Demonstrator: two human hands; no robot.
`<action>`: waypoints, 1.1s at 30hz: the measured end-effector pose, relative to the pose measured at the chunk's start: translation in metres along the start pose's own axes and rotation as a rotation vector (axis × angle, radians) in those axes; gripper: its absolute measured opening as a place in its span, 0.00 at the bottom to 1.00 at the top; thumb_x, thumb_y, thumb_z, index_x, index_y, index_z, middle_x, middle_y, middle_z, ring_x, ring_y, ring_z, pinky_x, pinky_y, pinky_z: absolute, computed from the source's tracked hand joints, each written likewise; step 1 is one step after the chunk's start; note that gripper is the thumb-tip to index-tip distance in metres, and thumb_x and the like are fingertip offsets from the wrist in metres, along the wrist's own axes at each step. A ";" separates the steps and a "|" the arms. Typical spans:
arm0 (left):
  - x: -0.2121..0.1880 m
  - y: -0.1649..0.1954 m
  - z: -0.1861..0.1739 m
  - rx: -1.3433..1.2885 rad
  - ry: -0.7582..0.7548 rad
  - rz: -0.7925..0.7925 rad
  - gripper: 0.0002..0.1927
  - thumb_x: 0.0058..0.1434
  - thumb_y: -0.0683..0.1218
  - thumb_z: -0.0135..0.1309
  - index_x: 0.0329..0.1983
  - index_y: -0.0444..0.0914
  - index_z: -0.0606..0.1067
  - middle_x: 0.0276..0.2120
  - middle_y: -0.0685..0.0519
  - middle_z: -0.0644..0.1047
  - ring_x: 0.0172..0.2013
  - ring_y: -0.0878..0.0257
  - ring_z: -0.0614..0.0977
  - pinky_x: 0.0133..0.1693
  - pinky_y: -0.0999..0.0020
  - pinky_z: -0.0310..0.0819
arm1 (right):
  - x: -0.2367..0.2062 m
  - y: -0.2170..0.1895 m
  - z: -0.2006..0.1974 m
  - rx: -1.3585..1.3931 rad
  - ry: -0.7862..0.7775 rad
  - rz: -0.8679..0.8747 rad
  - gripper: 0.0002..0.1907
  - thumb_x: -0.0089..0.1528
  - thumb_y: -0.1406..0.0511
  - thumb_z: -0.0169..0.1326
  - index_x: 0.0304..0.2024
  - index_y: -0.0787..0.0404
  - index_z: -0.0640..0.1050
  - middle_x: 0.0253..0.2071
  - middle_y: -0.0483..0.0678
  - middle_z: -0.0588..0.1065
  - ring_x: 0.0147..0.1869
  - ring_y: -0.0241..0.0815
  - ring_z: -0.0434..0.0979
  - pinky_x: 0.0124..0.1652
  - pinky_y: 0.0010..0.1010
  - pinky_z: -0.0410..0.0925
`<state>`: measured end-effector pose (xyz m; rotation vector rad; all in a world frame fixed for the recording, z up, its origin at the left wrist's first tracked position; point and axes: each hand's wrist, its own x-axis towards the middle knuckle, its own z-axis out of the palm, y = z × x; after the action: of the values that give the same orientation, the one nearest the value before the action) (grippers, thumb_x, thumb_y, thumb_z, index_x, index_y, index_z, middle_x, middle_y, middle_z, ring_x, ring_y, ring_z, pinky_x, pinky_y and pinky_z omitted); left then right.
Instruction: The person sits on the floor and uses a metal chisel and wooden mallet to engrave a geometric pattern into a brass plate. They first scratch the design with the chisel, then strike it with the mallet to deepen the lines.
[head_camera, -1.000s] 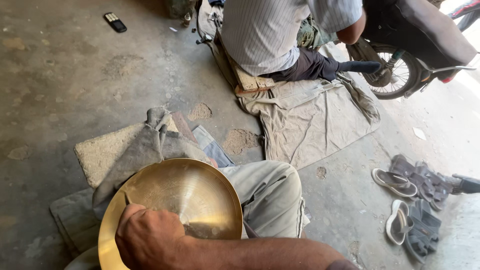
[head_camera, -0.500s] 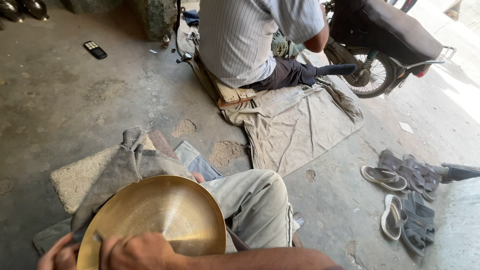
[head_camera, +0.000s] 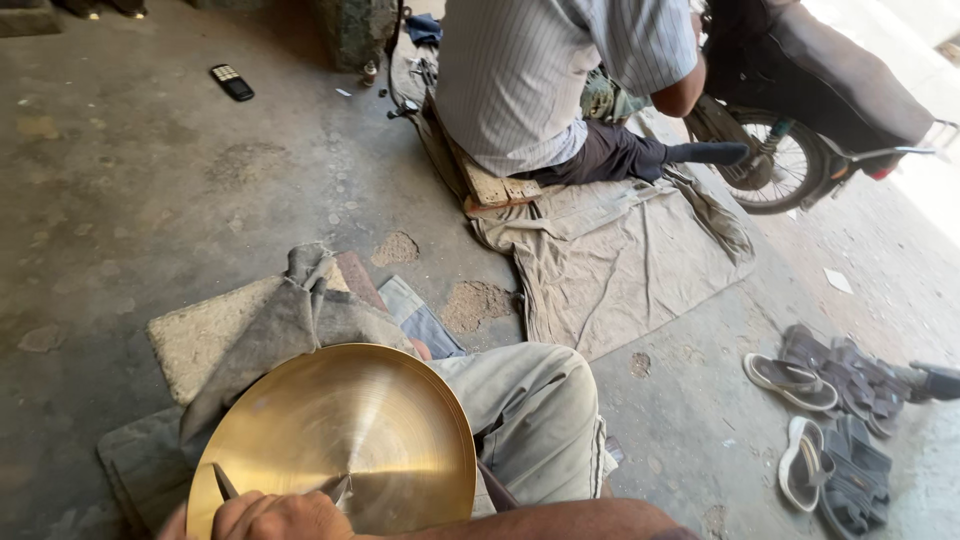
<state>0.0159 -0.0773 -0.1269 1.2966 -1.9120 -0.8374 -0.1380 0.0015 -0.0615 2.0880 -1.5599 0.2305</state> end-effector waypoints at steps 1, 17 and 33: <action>0.006 0.004 -0.002 0.005 0.002 0.036 0.18 0.74 0.50 0.44 0.56 0.38 0.80 0.43 0.45 0.83 0.46 0.61 0.83 0.47 0.65 0.75 | -0.005 0.000 0.002 0.056 -0.023 -0.046 0.05 0.62 0.71 0.52 0.35 0.69 0.71 0.22 0.51 0.67 0.26 0.41 0.76 0.23 0.36 0.66; -0.011 0.053 -0.008 -0.103 0.128 -0.170 0.20 0.77 0.51 0.42 0.58 0.32 0.76 0.43 0.43 0.81 0.43 0.54 0.82 0.46 0.61 0.74 | 0.039 0.034 -0.056 0.591 -0.602 0.132 0.19 0.60 0.67 0.50 0.35 0.86 0.70 0.21 0.63 0.73 0.21 0.54 0.78 0.14 0.45 0.68; -0.013 0.078 -0.011 -0.584 0.270 -0.290 0.19 0.79 0.50 0.41 0.55 0.31 0.75 0.44 0.47 0.79 0.44 0.60 0.78 0.49 0.66 0.73 | 0.011 0.052 -0.074 0.361 -0.240 -0.199 0.06 0.59 0.66 0.51 0.33 0.64 0.74 0.23 0.49 0.70 0.20 0.43 0.71 0.16 0.35 0.64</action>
<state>-0.0117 -0.0432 -0.0600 1.2453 -1.1592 -1.1878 -0.1706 0.0186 0.0214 2.6184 -1.5161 0.2073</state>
